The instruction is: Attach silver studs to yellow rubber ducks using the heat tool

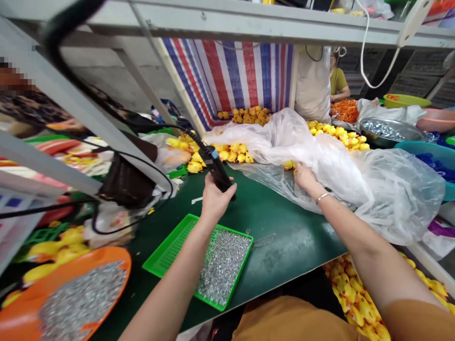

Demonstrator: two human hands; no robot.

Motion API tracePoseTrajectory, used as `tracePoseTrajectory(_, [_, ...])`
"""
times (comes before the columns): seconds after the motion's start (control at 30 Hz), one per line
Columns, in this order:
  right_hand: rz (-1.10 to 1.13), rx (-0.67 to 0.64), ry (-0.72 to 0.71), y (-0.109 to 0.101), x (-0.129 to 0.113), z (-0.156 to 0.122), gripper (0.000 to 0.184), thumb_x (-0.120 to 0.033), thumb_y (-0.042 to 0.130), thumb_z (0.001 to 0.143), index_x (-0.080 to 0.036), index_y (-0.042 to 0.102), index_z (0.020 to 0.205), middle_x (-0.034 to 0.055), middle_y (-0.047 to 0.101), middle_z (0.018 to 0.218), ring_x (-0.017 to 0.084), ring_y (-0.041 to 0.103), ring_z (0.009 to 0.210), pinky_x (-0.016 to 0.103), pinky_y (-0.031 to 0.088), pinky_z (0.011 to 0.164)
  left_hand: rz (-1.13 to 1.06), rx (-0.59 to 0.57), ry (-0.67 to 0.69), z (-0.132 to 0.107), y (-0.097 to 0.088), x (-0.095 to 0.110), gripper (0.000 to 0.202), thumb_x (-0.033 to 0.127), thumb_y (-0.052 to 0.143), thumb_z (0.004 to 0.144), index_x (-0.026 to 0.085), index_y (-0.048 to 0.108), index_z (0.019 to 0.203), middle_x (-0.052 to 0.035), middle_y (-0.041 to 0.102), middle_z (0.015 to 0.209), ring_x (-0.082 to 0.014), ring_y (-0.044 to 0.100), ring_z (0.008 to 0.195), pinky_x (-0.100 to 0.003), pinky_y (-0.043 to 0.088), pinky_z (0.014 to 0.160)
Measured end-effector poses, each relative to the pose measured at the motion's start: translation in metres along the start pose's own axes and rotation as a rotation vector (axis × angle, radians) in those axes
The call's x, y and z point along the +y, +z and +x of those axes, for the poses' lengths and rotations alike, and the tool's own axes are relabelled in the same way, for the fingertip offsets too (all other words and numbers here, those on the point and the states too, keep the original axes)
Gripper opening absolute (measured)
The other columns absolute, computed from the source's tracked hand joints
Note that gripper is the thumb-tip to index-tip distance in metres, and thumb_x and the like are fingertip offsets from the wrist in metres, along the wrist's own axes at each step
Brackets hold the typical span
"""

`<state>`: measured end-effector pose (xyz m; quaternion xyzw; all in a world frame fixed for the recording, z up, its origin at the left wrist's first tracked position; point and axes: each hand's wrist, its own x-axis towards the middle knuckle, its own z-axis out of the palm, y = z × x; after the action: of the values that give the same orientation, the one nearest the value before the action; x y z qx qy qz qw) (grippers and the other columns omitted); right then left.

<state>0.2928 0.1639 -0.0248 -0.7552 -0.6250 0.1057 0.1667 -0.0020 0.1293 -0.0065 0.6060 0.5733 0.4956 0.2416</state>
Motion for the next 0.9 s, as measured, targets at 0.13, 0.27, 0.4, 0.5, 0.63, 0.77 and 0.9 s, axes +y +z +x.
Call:
tracePoseTrajectory(0.13, [-0.032,-0.014,0.074,0.013,0.011,0.03,0.041,-0.01,0.054,0.084,-0.007,0.061,0.124,0.0273,0.062,0.125,0.035,0.059,0.119,0.044,0.044,0.099,-0.012,-0.01,-0.019,0.005,-0.002,-0.012,0.048,0.033,0.073,0.066,0.019,0.053,0.107,-0.009,0.071,0.101,-0.0259,0.07,0.091,-0.041,0.053,0.087])
tracePoseTrajectory(0.27, [-0.002,-0.014,0.066,0.016,0.018,0.012,0.033,-0.015,0.059,0.083,-0.012,0.067,0.115,0.0209,0.065,0.123,0.031,0.061,0.114,0.041,0.046,0.098,0.028,0.127,0.073,0.001,-0.014,-0.007,0.069,0.034,0.079,0.061,0.018,0.05,0.121,-0.0117,0.066,0.113,-0.0278,0.065,0.103,-0.043,0.053,0.09])
tracePoseTrajectory(0.4, [0.33,0.016,-0.11,0.012,0.021,-0.05,0.031,-0.024,0.07,0.074,-0.021,0.07,0.105,0.0101,0.056,0.135,0.024,0.057,0.12,0.032,0.05,0.094,0.096,0.373,0.248,-0.025,-0.029,0.013,0.069,0.03,0.08,0.065,0.02,0.052,0.128,-0.0156,0.057,0.127,-0.0331,0.054,0.121,-0.047,0.049,0.096])
tracePoseTrajectory(0.5, [0.81,0.011,-0.217,0.007,0.012,-0.11,0.029,-0.03,0.077,0.067,-0.023,0.07,0.094,0.0092,0.049,0.137,0.026,0.055,0.122,0.035,0.054,0.086,0.044,0.255,0.346,-0.054,-0.025,0.026,0.047,0.023,0.073,0.074,0.021,0.06,0.119,-0.0112,0.062,0.116,-0.0279,0.059,0.111,-0.043,0.051,0.094])
tracePoseTrajectory(0.63, [1.144,-0.118,-0.192,0.002,-0.012,-0.169,0.032,-0.029,0.082,0.065,-0.025,0.063,0.089,0.0061,0.057,0.123,0.021,0.061,0.105,0.035,0.053,0.088,-0.201,-0.398,0.206,-0.084,0.0,0.034,0.051,0.027,0.069,0.081,0.024,0.055,0.13,-0.0119,0.062,0.13,-0.0236,0.065,0.111,-0.038,0.056,0.088])
tracePoseTrajectory(0.77, [1.411,-0.344,-0.039,0.003,-0.026,-0.193,0.052,-0.026,0.087,0.061,-0.027,0.052,0.099,0.0003,0.065,0.102,0.016,0.064,0.087,0.036,0.053,0.089,-0.514,-0.675,0.024,-0.098,0.015,0.03,0.052,0.028,0.07,0.08,0.023,0.057,0.131,-0.0126,0.064,0.133,-0.0252,0.066,0.115,-0.04,0.056,0.094])
tracePoseTrajectory(0.9, [1.478,-0.479,0.007,0.011,-0.03,-0.203,0.057,-0.031,0.086,0.062,-0.027,0.049,0.105,0.0001,0.066,0.096,0.018,0.065,0.088,0.04,0.055,0.088,-0.456,-0.596,-0.027,-0.11,0.013,0.022,0.047,0.03,0.073,0.077,0.022,0.063,0.122,-0.0104,0.069,0.124,-0.0239,0.069,0.105,-0.038,0.058,0.087])
